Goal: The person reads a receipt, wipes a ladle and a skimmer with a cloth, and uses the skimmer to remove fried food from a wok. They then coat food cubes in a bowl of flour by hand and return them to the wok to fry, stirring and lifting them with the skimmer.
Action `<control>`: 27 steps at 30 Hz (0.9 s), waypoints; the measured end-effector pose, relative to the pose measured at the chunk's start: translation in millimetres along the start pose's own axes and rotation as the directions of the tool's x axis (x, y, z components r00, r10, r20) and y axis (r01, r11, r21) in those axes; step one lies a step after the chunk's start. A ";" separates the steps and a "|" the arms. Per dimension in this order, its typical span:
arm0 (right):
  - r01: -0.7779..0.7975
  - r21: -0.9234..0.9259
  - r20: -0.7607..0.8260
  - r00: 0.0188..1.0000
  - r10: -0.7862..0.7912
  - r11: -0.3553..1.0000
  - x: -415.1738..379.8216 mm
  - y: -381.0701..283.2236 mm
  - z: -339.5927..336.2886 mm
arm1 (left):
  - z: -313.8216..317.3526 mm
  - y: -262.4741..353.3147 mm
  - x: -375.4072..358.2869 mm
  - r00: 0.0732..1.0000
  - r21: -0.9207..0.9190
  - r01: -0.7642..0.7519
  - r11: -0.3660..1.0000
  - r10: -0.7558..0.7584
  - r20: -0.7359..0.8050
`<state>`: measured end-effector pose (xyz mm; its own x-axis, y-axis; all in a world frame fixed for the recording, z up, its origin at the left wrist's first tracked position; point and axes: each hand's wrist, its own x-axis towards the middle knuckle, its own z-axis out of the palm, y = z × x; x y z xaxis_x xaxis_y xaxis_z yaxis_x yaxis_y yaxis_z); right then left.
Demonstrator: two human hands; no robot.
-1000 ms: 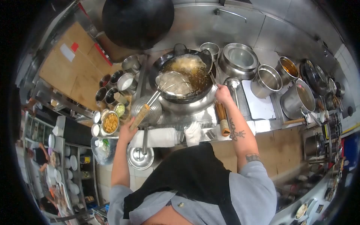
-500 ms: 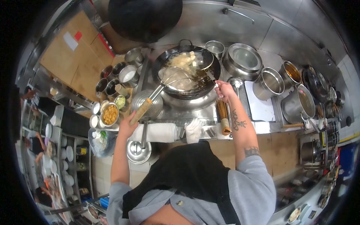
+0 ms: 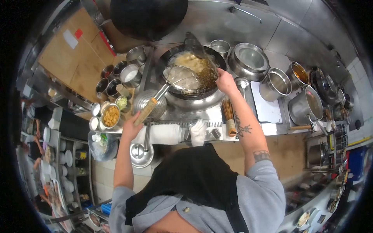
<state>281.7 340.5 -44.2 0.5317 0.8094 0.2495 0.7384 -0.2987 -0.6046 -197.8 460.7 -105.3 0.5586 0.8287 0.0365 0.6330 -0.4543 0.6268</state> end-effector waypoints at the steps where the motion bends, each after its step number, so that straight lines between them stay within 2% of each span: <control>1: 0.025 0.000 0.052 0.998 -0.025 1.000 2.3 -6.7 -0.1 | 0.7 1.2 -1.0 1.000 0.000 0.021 1.000 -0.021 0.006; 4: 0.114 0.003 0.180 0.977 -0.113 0.993 11.3 -15.3 11.3 | 2.6 2.0 -3.6 1.000 -0.021 -0.022 1.000 0.022 -0.007; 5: 0.156 -0.049 0.208 0.968 -0.143 0.987 14.8 -13.9 17.5 | 2.7 1.6 -4.2 0.999 -0.018 -0.032 0.999 0.032 -0.009; 8: 0.120 -0.183 0.260 0.963 -0.070 0.976 15.0 -17.9 20.4 | 1.0 2.0 -6.1 0.999 -0.008 -0.052 0.999 0.052 -0.013; 11: 0.011 -0.239 0.196 0.980 0.037 0.971 6.8 -8.6 17.4 | -2.2 6.3 -8.9 0.999 -0.008 -0.050 0.999 0.050 -0.013; 14: 0.041 -0.132 0.064 0.997 -0.033 0.990 -3.2 21.7 18.7 | -1.6 1.0 -9.3 0.999 -0.010 -0.044 0.999 0.044 -0.011; 17: -0.038 -0.101 -0.011 0.999 0.037 0.994 -13.4 25.8 0.2 | 1.2 -3.0 -8.4 0.999 -0.009 -0.035 0.999 0.034 -0.006; 20: -0.131 -0.085 -0.032 0.991 0.128 0.988 -22.4 20.5 -39.0 | -6.3 3.7 -7.0 1.000 0.003 -0.018 1.000 0.018 0.011; 23: -0.150 -0.101 -0.048 0.988 0.146 0.983 -28.3 24.9 -68.6 | -16.1 10.0 -3.2 1.000 0.046 0.002 0.999 -0.003 0.017; 26: -0.207 -0.192 0.036 0.975 0.218 0.959 -35.9 16.5 -77.6 | -27.3 21.7 -0.7 1.000 0.083 0.002 0.997 -0.002 0.005; 27: -0.213 -0.197 0.124 0.963 0.239 0.957 -33.1 20.7 -71.5 | -33.7 32.0 -0.9 1.000 0.087 0.004 0.996 -0.005 0.010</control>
<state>309.0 271.4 -10.9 0.6375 0.7705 0.0022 0.6754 -0.5574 -0.4829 -196.1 456.5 -59.0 0.5606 0.8277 0.0254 0.6795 -0.4773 0.5571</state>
